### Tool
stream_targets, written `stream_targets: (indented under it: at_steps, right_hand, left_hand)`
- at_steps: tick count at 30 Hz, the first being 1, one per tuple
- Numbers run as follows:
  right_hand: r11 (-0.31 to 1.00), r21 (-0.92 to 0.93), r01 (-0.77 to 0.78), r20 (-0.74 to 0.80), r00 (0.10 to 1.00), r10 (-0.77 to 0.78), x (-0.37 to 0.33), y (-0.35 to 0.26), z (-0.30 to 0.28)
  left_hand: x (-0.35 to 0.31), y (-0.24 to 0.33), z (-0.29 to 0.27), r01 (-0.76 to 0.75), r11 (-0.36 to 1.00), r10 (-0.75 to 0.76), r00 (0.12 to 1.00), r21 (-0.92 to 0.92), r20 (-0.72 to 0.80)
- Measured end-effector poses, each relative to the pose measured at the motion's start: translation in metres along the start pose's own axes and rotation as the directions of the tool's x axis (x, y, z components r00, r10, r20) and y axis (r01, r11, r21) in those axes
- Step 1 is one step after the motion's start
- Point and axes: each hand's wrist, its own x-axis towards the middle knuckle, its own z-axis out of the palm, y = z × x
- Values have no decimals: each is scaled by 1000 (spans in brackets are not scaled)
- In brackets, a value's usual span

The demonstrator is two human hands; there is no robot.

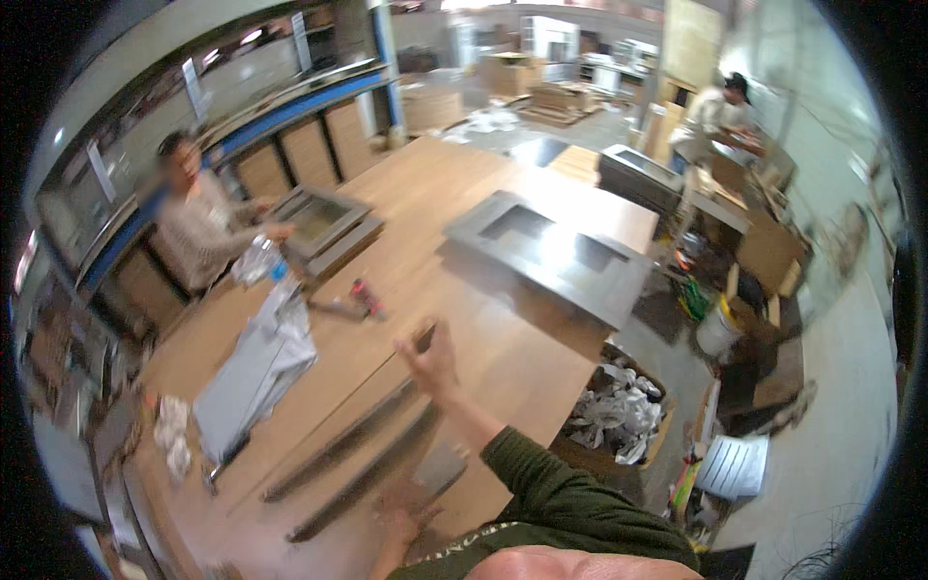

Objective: The person assembles wooden frames by fitting together grey pieces with dowels and wiping the finished joints with a white cloth.

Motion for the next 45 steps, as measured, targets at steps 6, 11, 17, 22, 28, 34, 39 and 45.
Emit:
stream_targets:
  at_steps: [6, 11, 17, 22, 28, 34, 39, 45]
  right_hand:
    - [996, 70, 51, 85, 995, -57, 7, 7, 4]
    - [995, 68, 70, 86, 993, -76, 26, 8, -6]
    - [978, 211, 3, 74, 997, -19, 58, 42, 0]
    - [937, 342, -72, 132, 991, 28, 73, 50, -23]
    - [955, 286, -73, 126, 991, 38, 85, 68, -56]
    - [968, 249, -30, 95, 995, 7, 88, 84, -62]
    - [962, 263, -66, 100, 994, 41, 78, 61, -52]
    - [965, 252, -74, 59, 996, 61, 79, 63, -54]
  left_hand:
    - [-46, -66, 16, 199, 968, -183, 976, 151, -116]
    - [-148, -92, -17, 129, 764, -331, 919, -633, -213]
    - [-190, -84, -49, -512, -202, -585, 747, -835, -316]
    - [-198, -115, -65, -532, 148, -751, 488, -834, -444]
    - [-153, -129, -110, -476, 384, -662, 455, -791, -595]
    - [-74, -111, -131, -575, 280, -448, 631, -769, -634]
    - [-51, -130, -111, -609, 254, -438, 621, -752, -650]
    - [-58, -99, -128, -556, 382, -434, 597, -738, -675]
